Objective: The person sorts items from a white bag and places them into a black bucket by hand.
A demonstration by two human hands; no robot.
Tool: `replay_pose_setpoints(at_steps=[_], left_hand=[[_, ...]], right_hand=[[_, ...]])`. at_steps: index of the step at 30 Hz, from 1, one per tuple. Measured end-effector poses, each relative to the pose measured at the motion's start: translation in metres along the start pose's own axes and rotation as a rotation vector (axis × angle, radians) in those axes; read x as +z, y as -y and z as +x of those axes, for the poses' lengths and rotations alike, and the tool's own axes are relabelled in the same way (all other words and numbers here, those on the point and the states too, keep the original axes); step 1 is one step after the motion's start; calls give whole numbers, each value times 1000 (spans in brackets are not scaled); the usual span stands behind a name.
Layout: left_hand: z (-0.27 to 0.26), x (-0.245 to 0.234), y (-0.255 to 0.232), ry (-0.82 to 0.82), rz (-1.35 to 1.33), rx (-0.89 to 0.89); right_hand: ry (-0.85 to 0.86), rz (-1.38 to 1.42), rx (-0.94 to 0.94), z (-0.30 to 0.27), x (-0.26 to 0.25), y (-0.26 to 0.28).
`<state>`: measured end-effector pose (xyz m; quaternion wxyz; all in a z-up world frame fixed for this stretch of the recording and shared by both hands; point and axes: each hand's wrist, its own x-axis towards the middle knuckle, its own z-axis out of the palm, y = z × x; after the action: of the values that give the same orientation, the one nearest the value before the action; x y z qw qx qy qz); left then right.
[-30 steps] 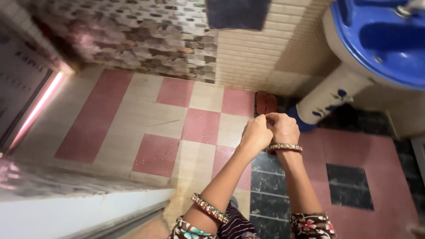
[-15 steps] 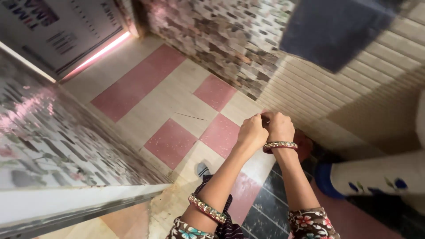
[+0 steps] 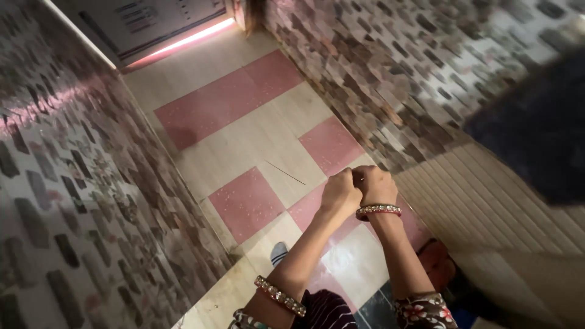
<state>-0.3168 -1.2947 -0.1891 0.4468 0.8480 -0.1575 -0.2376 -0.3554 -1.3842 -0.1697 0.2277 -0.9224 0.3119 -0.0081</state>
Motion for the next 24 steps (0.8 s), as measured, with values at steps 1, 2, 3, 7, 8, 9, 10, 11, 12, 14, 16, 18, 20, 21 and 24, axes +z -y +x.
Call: replay_pose_setpoints(at_steps=[1,2,3,7,8,9,10,11,12,14,16,18,20,21,24], left_hand=[[11,-3,4,-19,-17,-27],[21,-8,9,-39,-31,-52],[32,-12,16,-60,-46,-76],[84,-18,56,-170,-85,-107],[98,-18,71,-192,-67,-124],[112,-18,87,-214,-49,-141],[125,-15,104,-242,-54,-160],[137,-11,121,-270,-59,-179],[150,-6,138,-299,-63,-200],[173,3,173,-345,-88,-204],[198,13,212,-387,-103,-223],[224,26,250,-422,-113,-265],[248,45,292,-414,-168,-355],[260,55,317,-409,-197,-398],[297,90,397,-550,-186,-324]], right_hand=[[16,-12,-17,15,7,4],[29,-22,-35,29,17,9],[42,-31,-53,44,28,13],[87,-62,-170,104,85,23],[111,-67,-182,116,103,26],[134,-73,-195,129,121,27],[130,-65,-221,141,141,27],[126,-57,-247,153,164,28],[124,-48,-274,166,186,26],[157,-69,-316,191,231,20],[180,-79,-364,215,280,10],[199,-80,-416,236,331,-7],[226,-77,-490,258,386,-25],[237,-75,-525,268,416,-34],[338,-223,-571,298,507,-63]])
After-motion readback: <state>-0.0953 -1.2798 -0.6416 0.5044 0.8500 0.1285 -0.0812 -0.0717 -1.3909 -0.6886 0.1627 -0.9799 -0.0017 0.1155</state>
